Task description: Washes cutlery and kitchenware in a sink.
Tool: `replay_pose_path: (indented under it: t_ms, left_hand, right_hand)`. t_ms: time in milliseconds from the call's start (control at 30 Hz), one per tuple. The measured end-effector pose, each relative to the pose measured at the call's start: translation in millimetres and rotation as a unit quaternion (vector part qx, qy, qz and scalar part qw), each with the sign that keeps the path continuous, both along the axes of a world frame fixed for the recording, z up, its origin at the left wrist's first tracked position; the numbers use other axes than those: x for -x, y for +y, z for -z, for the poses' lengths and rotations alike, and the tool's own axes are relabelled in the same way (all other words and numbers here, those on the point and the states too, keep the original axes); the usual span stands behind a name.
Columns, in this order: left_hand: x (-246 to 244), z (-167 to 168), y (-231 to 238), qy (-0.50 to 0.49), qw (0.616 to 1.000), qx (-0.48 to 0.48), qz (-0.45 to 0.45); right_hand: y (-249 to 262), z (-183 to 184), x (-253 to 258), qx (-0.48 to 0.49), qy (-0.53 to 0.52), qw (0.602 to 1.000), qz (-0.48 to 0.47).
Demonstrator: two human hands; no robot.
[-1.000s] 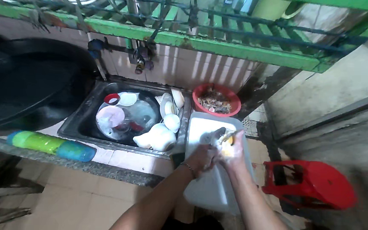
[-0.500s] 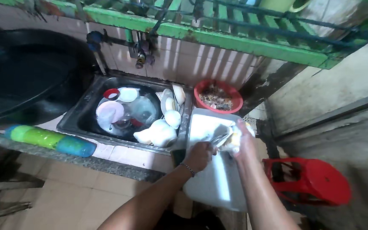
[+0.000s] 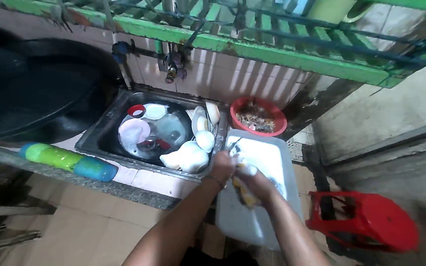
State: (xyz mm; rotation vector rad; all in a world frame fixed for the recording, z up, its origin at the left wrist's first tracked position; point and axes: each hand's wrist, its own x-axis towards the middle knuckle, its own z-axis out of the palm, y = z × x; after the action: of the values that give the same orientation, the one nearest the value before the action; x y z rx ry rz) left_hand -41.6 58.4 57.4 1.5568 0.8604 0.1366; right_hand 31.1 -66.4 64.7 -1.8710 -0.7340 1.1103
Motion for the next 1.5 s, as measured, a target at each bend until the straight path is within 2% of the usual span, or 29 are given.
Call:
replay_pose_path:
  t_ms: [100,167,300,367,433,533,600,633,700,767,833,933,1033,1133,1233,1300,1367,1400,1467,1500]
  left_hand:
    - [3.0,2.7,33.3,-0.028,0.993,0.032,-0.110]
    - [9.0,0.1,79.7,-0.009,0.986,0.030,-0.162]
    - [31.1,6.8,185.1,0.161,0.972,-0.092,-0.144]
    - [38.8,5.8,196.0,0.196,0.964,-0.133,-0.121]
    - [41.1,-4.3,162.4,0.163,0.977,-0.121,-0.069]
    - [32.3,-11.2,69.4,0.049,0.998,0.026,0.040]
    - [21.1,-12.4,14.9,0.043,0.987,0.088,0.130]
    - [17.6,-18.4,-6.4,0.061,0.980,0.050,0.181]
    - [12.9,-33.8,-28.2,0.110,0.949,-0.121,0.270]
    - [11.4,-37.0,-42.7,0.169,0.932,-0.197,0.255]
    - [5.3,-37.0,-51.9,0.186,0.923,-0.247,0.227]
    - [4.0,-36.1,-54.0,0.164,0.910,-0.287,0.252]
    - [11.5,-30.0,-65.6,0.095,0.901,-0.333,0.262]
    - [-0.6,-37.6,-58.4,0.113,0.920,-0.266,0.266]
    - [-8.3,-32.4,-39.2,0.016,0.938,-0.168,0.302]
    - [-5.2,-24.4,-34.4,-0.060,0.938,-0.037,0.341]
    - [-3.9,-28.5,-35.0,-0.096,0.918,0.159,0.351]
    - [-5.2,-31.2,-36.4,-0.107,0.906,0.222,0.343]
    - [-9.7,-35.9,-35.7,-0.112,0.906,0.279,0.297]
    - [-10.7,-37.1,-32.4,-0.099,0.914,0.272,0.285]
  right_hand:
    - [0.3,-2.2,22.2,0.005,0.067,0.998,0.014]
    - [-9.1,-5.0,30.2,0.020,0.086,0.996,0.013]
    - [-27.2,-15.2,35.5,0.012,0.103,0.991,0.087]
    - [-28.1,-16.1,30.7,-0.026,0.104,0.984,0.142]
    - [-23.9,-3.1,19.8,-0.066,0.100,0.975,0.185]
    - [-4.5,9.0,4.9,-0.066,0.109,0.960,0.251]
    - [5.8,11.0,-2.4,-0.085,0.097,0.958,0.255]
    - [7.7,8.0,-4.9,-0.087,0.054,0.963,0.250]
    - [9.5,-0.1,-14.2,-0.062,-0.045,0.954,0.291]
    - [14.1,4.4,-25.4,-0.040,-0.110,0.931,0.345]
    - [19.3,7.6,-24.3,-0.011,-0.150,0.930,0.335]
    - [15.7,-7.1,-27.6,0.081,-0.184,0.946,0.255]
    - [5.8,-8.2,-50.9,0.047,-0.160,0.924,0.344]
    - [3.9,-10.4,-40.0,0.002,-0.080,0.932,0.354]
    - [-12.6,-4.0,-38.0,-0.094,0.030,0.947,0.305]
    - [-27.1,-1.8,-49.6,-0.223,0.122,0.921,0.295]
    - [-29.6,2.7,-63.7,-0.344,0.202,0.878,0.264]
    - [-27.5,3.8,-64.6,-0.375,0.223,0.866,0.243]
    - [-23.1,0.9,-54.4,-0.369,0.239,0.873,0.213]
    - [-22.6,-3.0,-48.9,-0.347,0.225,0.885,0.212]
